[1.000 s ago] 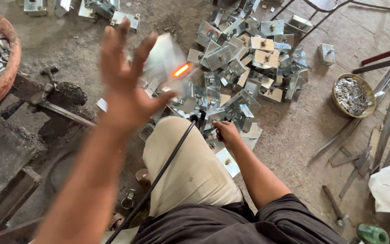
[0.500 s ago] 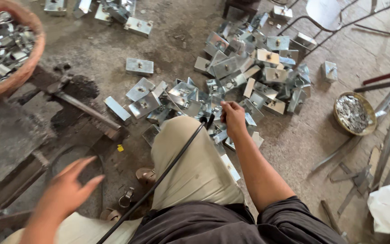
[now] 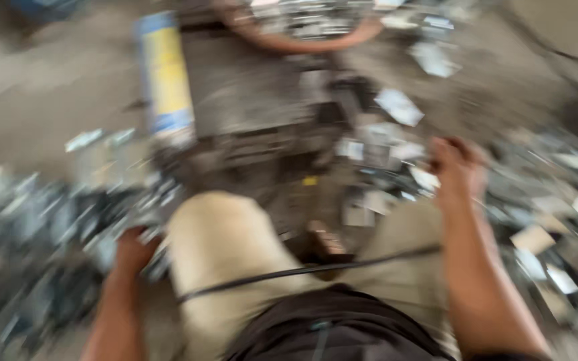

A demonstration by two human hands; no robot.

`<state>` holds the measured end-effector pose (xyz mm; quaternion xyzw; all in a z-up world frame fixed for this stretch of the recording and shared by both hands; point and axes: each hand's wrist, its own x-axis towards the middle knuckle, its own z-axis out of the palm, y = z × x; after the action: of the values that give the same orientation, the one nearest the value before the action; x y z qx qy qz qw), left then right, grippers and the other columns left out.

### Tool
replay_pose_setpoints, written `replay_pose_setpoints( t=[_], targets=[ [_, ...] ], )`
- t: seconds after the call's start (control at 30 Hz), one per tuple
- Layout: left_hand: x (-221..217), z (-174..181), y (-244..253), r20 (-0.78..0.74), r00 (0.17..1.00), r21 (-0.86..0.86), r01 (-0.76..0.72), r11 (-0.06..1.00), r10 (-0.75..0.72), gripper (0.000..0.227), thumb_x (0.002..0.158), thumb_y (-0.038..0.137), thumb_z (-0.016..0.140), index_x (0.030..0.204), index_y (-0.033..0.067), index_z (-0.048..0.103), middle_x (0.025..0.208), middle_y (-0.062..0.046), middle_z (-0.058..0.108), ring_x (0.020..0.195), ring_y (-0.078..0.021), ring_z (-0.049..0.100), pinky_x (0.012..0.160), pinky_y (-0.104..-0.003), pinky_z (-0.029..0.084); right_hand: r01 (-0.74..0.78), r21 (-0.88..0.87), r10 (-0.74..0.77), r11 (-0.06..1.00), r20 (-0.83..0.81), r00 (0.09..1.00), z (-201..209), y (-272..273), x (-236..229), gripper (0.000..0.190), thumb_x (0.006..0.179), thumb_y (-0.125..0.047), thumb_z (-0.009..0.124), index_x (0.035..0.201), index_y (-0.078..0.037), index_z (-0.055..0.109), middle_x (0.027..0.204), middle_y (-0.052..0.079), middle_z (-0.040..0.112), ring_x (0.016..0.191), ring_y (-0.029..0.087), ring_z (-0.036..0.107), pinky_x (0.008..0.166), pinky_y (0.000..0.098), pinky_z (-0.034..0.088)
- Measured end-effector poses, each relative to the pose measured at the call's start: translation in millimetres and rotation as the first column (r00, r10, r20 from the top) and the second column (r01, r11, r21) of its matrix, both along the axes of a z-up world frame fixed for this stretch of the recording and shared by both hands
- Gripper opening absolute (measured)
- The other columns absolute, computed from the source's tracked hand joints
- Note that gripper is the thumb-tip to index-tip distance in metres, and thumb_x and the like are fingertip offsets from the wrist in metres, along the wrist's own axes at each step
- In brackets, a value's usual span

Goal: The person sits on the floor and repeatedly picks up small metal plates and metal rings, places them on a work surface, and welds them together using a handheld welding torch. Finished assemblies are set aside on the floor.

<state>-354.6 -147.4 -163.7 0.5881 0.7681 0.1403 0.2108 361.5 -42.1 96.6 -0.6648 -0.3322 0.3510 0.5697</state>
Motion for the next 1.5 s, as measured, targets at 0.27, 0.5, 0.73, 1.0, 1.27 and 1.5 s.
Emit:
replay_pose_setpoints(
  t=[0.27, 0.5, 0.73, 1.0, 1.27, 1.5],
  targets=[
    [29.0, -35.6, 0.0, 0.137, 0.924, 0.008, -0.361, 0.933, 0.356, 0.041, 0.077, 0.032, 0.080, 0.113, 0.0154, 0.072, 0.154, -0.020, 0.040, 0.125, -0.0413, 0.055, 0.101, -0.050, 0.049, -0.547, 0.056, 0.487, 0.835, 0.386, 0.783, -67.0, 46.9, -24.0, 0.010, 0.116, -0.005, 0.068, 0.114, 0.002, 0.062, 0.095, 0.006, 0.065, 0.080, 0.010, 0.060, 0.074, 0.0235, 0.050],
    [47.6, 9.1, 59.9, -0.021, 0.976, 0.093, -0.214, 0.972, 0.217, 0.042, 0.079, 0.034, 0.079, 0.117, 0.0152, 0.072, 0.165, -0.013, 0.034, 0.133, -0.0405, 0.050, 0.107, -0.055, 0.045, -0.638, -0.140, 0.617, 0.757, 0.474, 0.628, -41.8, 51.3, -85.7, 0.024, 0.105, -0.013, 0.074, 0.121, 0.003, 0.069, 0.091, 0.006, 0.068, 0.076, 0.008, 0.061, 0.072, 0.0220, 0.048],
    [38.1, 23.1, 139.1, -0.444, 0.895, -0.176, -0.144, 0.974, 0.052, 0.040, 0.087, 0.029, 0.058, 0.123, 0.0152, 0.071, 0.157, -0.006, 0.038, 0.153, -0.0432, 0.016, 0.116, -0.073, 0.004, -0.628, -0.291, 0.670, 0.721, 0.523, 0.527, 6.4, 44.2, -154.2, 0.032, 0.096, -0.015, 0.075, 0.126, -0.006, 0.073, 0.090, 0.004, 0.072, 0.080, 0.006, 0.064, 0.068, 0.0220, 0.051],
    [20.7, 113.2, 148.5, -0.234, 0.970, 0.105, 0.094, 0.990, -0.067, 0.026, 0.087, 0.013, 0.060, 0.109, 0.0089, 0.074, 0.133, -0.009, 0.064, 0.138, -0.0369, 0.041, 0.112, -0.074, 0.009, -0.597, -0.289, 0.647, 0.748, 0.518, 0.560, 9.8, 44.6, -132.6, 0.029, 0.096, -0.016, 0.076, 0.123, -0.006, 0.074, 0.090, 0.003, 0.070, 0.077, 0.007, 0.060, 0.067, 0.0219, 0.048],
    [30.8, 293.8, 67.0, 0.779, 0.585, 0.320, -0.065, 0.945, -0.224, 0.017, 0.095, 0.006, 0.073, 0.111, 0.0075, 0.065, 0.090, 0.002, 0.063, 0.079, -0.0086, 0.056, 0.068, -0.026, 0.048, -0.594, -0.249, 0.606, 0.765, 0.591, 0.532, 31.5, 55.0, -146.4, 0.029, 0.098, -0.016, 0.075, 0.125, -0.007, 0.074, 0.090, 0.006, 0.072, 0.077, 0.009, 0.065, 0.068, 0.0256, 0.051],
    [179.2, 332.8, 84.6, 0.258, 0.803, 0.654, 0.264, 0.709, -0.537, 0.036, 0.086, 0.002, 0.073, 0.120, 0.0109, 0.067, 0.104, -0.004, 0.074, 0.092, -0.0183, 0.070, 0.101, -0.051, 0.045, -0.673, -0.034, 0.615, 0.739, 0.442, 0.653, 39.5, 77.3, -169.6, 0.026, 0.096, -0.014, 0.074, 0.120, -0.002, 0.072, 0.085, -0.001, 0.067, 0.071, 0.006, 0.059, 0.063, 0.0229, 0.049]
  ],
)
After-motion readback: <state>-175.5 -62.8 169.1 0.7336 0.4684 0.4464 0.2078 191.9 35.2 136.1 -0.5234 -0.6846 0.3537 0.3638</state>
